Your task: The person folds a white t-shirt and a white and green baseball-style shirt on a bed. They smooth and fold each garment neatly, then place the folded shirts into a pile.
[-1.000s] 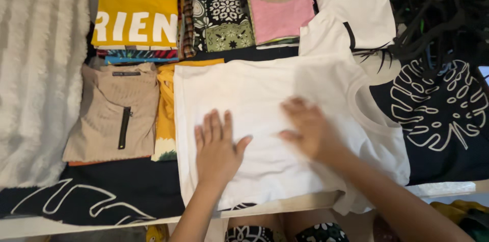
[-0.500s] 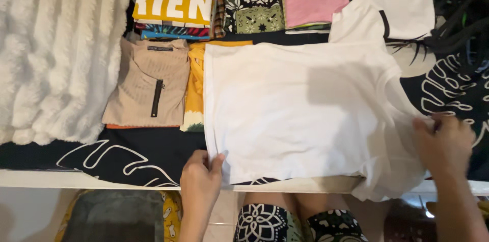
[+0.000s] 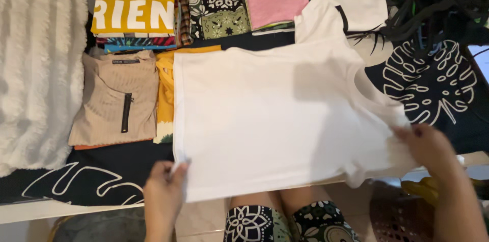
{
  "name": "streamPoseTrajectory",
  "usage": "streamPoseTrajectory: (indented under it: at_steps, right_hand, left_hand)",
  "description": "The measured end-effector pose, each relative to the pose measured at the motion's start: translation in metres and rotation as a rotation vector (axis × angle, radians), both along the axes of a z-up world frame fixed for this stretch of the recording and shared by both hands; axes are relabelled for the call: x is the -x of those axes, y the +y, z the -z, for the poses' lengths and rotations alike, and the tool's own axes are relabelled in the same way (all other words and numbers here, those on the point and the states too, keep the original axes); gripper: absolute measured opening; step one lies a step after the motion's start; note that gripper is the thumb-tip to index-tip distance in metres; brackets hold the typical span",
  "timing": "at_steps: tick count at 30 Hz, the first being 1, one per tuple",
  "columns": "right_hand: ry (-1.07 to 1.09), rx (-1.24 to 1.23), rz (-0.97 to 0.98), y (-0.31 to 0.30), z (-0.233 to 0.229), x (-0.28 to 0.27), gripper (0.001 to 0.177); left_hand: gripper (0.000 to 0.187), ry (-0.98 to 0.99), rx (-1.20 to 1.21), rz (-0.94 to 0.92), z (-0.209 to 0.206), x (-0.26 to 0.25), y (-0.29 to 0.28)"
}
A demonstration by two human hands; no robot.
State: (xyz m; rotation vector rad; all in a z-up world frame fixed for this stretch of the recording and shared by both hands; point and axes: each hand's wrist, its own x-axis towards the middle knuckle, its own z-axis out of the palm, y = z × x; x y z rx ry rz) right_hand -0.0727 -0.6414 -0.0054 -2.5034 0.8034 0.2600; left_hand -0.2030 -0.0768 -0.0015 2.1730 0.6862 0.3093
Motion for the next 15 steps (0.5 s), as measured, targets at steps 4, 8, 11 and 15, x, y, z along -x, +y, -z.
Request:
streamPoseTrajectory:
  at_steps: [4, 8, 11, 15]
  right_hand:
    - [-0.023, 0.086, -0.049, 0.007, -0.012, -0.001, 0.069]
    - [-0.252, 0.191, -0.201, 0.01, -0.021, -0.016, 0.048]
    - [-0.416, 0.083, -0.176, 0.024, -0.02, -0.052, 0.025]
    - [-0.504, 0.027, -0.444, 0.062, 0.004, -0.116, 0.039]
  left_hand:
    - [0.042, 0.352, -0.173, 0.096, -0.018, 0.004, 0.002]
    - [0.029, 0.373, -0.404, 0.092, -0.05, -0.009, 0.007]
    - [0.02, -0.134, -0.46, 0.101, -0.051, -0.051, -0.033]
    - [0.053, -0.462, -0.341, 0.517, -0.02, -0.152, -0.104]
